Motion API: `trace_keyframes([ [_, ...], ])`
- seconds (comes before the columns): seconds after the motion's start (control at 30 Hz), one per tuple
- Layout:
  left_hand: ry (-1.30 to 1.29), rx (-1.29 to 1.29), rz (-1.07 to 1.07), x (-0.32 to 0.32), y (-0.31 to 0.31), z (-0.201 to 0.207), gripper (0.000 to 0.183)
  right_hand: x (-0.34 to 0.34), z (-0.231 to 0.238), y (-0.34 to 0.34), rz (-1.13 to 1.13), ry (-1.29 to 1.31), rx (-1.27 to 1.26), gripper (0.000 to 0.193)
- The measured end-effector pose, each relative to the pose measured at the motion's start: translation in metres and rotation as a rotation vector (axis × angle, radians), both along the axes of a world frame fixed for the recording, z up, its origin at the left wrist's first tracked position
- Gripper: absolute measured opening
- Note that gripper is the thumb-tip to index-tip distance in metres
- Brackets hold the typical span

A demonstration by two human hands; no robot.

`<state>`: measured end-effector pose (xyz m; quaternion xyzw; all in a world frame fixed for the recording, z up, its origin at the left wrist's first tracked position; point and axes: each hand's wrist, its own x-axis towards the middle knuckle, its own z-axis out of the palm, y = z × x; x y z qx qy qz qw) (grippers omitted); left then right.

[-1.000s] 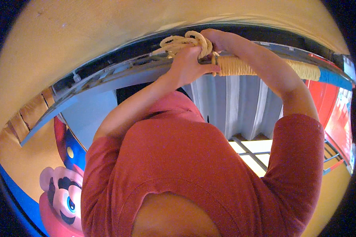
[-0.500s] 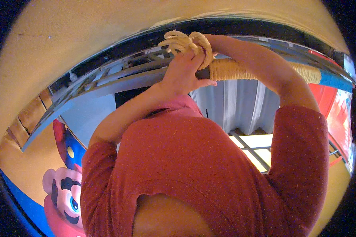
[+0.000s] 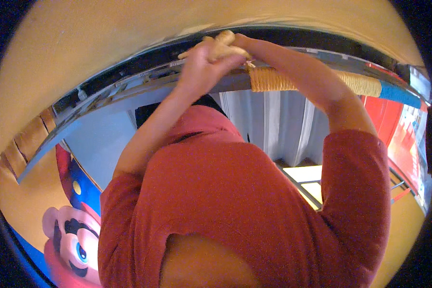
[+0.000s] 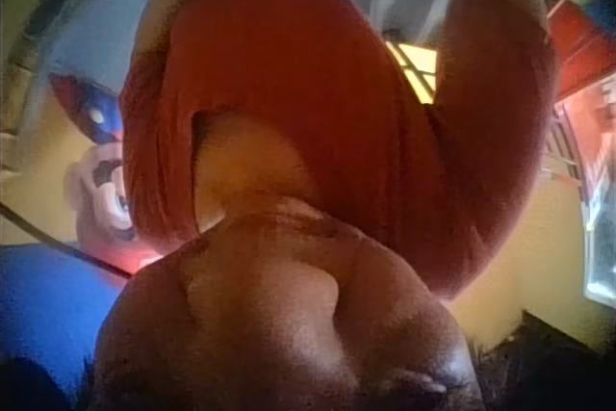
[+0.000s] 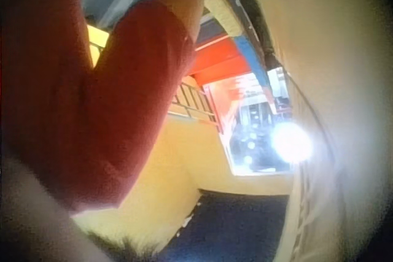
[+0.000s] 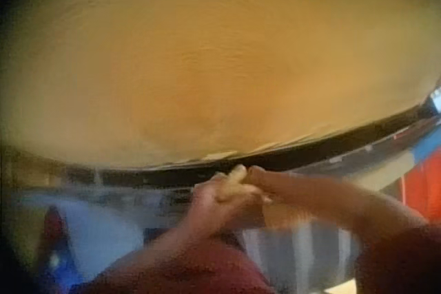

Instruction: The person ties a yellow rope around a metal handrail by wrapping it repeatedly and securing it with a series of knots and loops.

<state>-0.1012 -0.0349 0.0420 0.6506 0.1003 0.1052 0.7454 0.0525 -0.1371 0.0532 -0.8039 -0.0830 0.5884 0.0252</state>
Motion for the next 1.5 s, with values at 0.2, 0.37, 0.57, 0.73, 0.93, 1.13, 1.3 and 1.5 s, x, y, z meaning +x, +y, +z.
trace_keyframes([
  [0.2, 0.217, -0.438, 0.308, -0.062, 0.083, 0.027, 0.020, -0.037, 0.020, 0.033, 0.001, -0.123, 0.115, 0.037],
  [0.37, 0.015, -0.488, 0.325, -0.086, 0.103, 0.088, 0.017, -0.059, 0.098, 0.042, 0.080, -0.239, 0.374, 0.032],
  [0.57, 0.056, -0.453, 0.213, -0.088, 0.097, 0.145, 0.023, -0.088, 0.097, -0.017, 0.093, -0.562, 0.876, 0.024],
  [0.73, 0.179, -0.433, 0.226, -0.141, 0.102, 0.134, 0.019, -0.139, 0.098, -0.010, 0.049, -0.808, 0.885, 0.005],
  [0.93, 0.297, 0.011, 0.106, -0.121, 0.151, 0.092, 0.021, -0.151, 0.077, -0.001, 0.228, -1.033, 0.918, 0.006],
  [1.13, 0.274, 0.346, -0.358, -0.025, 0.096, 0.050, 0.028, -0.155, 0.060, 0.007, 0.400, -1.046, 0.918, 0.010],
  [1.3, 0.587, 0.074, -0.972, 0.054, 0.040, 0.032, 0.025, -0.150, 0.051, 0.006, 0.512, -1.091, 0.986, 0.008],
  [1.5, 0.448, 0.027, -1.225, 0.070, 0.020, 0.007, 0.014, -0.160, 0.048, 0.003, 0.429, -1.212, 0.966, 0.011],
])
